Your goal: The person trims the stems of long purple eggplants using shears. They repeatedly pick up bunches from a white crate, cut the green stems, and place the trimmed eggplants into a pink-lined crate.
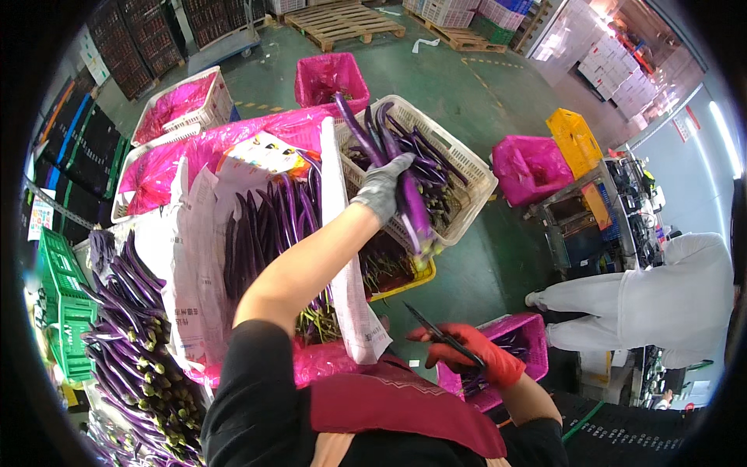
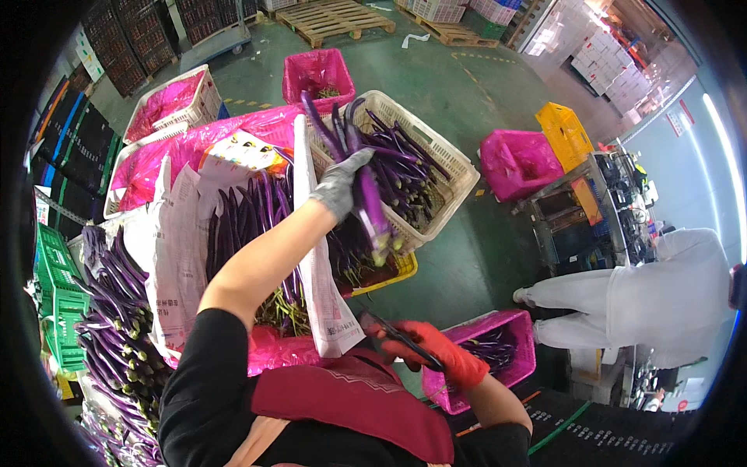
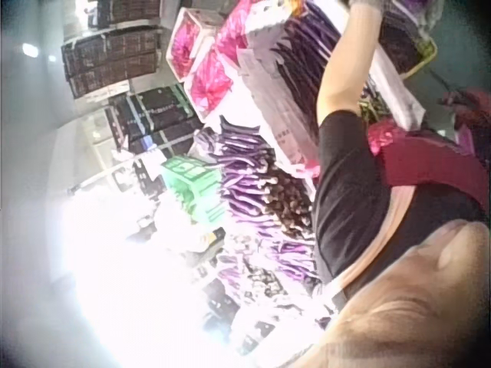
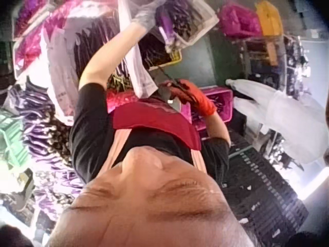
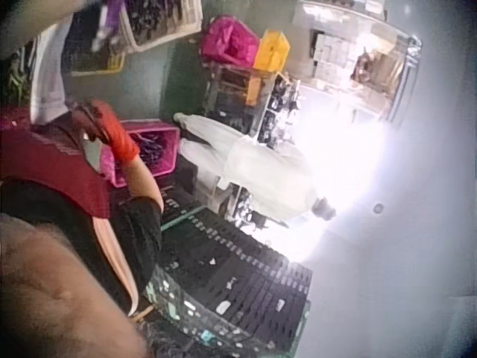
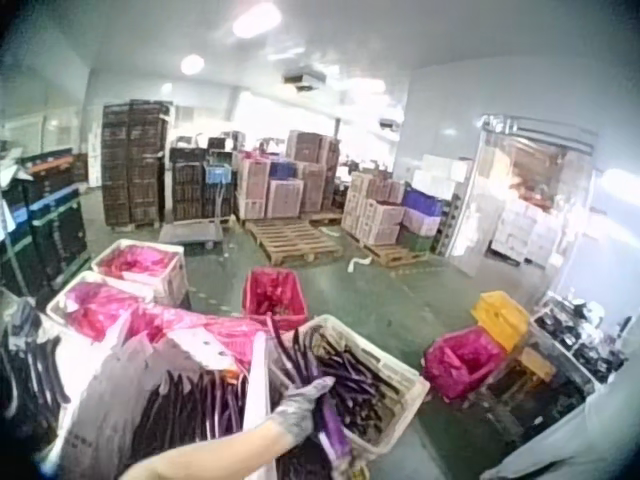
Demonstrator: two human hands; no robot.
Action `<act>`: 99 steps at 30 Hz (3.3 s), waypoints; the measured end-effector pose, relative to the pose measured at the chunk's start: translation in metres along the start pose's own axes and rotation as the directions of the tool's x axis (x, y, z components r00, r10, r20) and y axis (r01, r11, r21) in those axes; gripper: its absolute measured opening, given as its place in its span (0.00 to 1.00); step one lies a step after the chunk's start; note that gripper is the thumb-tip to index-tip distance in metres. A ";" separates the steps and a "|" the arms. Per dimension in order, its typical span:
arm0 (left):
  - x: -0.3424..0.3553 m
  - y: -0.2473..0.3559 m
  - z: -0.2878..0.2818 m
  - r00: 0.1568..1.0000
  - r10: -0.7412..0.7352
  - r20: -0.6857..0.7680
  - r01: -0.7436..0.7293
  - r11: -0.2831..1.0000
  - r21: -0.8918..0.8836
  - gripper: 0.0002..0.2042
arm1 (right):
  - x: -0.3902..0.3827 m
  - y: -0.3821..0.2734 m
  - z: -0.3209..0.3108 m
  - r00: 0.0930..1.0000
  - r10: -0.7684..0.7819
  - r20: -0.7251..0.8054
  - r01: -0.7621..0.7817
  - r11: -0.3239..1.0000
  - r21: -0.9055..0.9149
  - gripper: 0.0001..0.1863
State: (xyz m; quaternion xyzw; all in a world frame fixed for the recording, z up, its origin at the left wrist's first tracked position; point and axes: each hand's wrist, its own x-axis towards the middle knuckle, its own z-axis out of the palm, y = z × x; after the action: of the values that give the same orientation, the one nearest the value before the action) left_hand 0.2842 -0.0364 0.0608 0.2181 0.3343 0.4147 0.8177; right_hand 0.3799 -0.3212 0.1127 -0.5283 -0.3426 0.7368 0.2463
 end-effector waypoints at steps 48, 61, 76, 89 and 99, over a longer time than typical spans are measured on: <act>-0.097 0.028 -0.426 0.676 0.301 -0.673 0.658 0.165 0.735 0.41 | 0.107 0.013 0.108 0.901 -0.390 -0.189 0.406 0.912 0.056 0.19; -0.061 0.023 -0.477 0.692 0.042 -0.720 0.717 0.069 0.694 0.55 | 0.108 0.011 0.103 0.909 -0.394 -0.137 0.396 0.918 -0.011 0.24; -0.084 0.019 -0.431 0.649 0.297 -0.701 0.601 0.365 0.711 0.49 | 0.112 0.012 0.101 0.869 -0.480 -0.121 0.463 0.875 -0.143 0.21; -0.109 0.034 -0.426 0.719 0.011 -0.694 0.563 0.577 0.592 0.50 | 0.110 0.015 0.108 0.884 -0.410 -0.226 0.411 0.911 -0.043 0.20; -0.128 0.057 -0.366 0.816 -0.288 -0.502 0.409 0.901 0.147 0.15 | 0.112 0.012 0.101 0.854 -0.512 -0.090 0.487 0.849 -0.207 0.18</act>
State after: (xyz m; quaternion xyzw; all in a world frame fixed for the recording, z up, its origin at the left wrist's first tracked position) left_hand -0.0680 -0.0805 -0.1058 0.1466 0.6049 0.2516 0.7411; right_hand 0.2482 -0.2725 0.0564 -0.4915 -0.5138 0.5743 0.4057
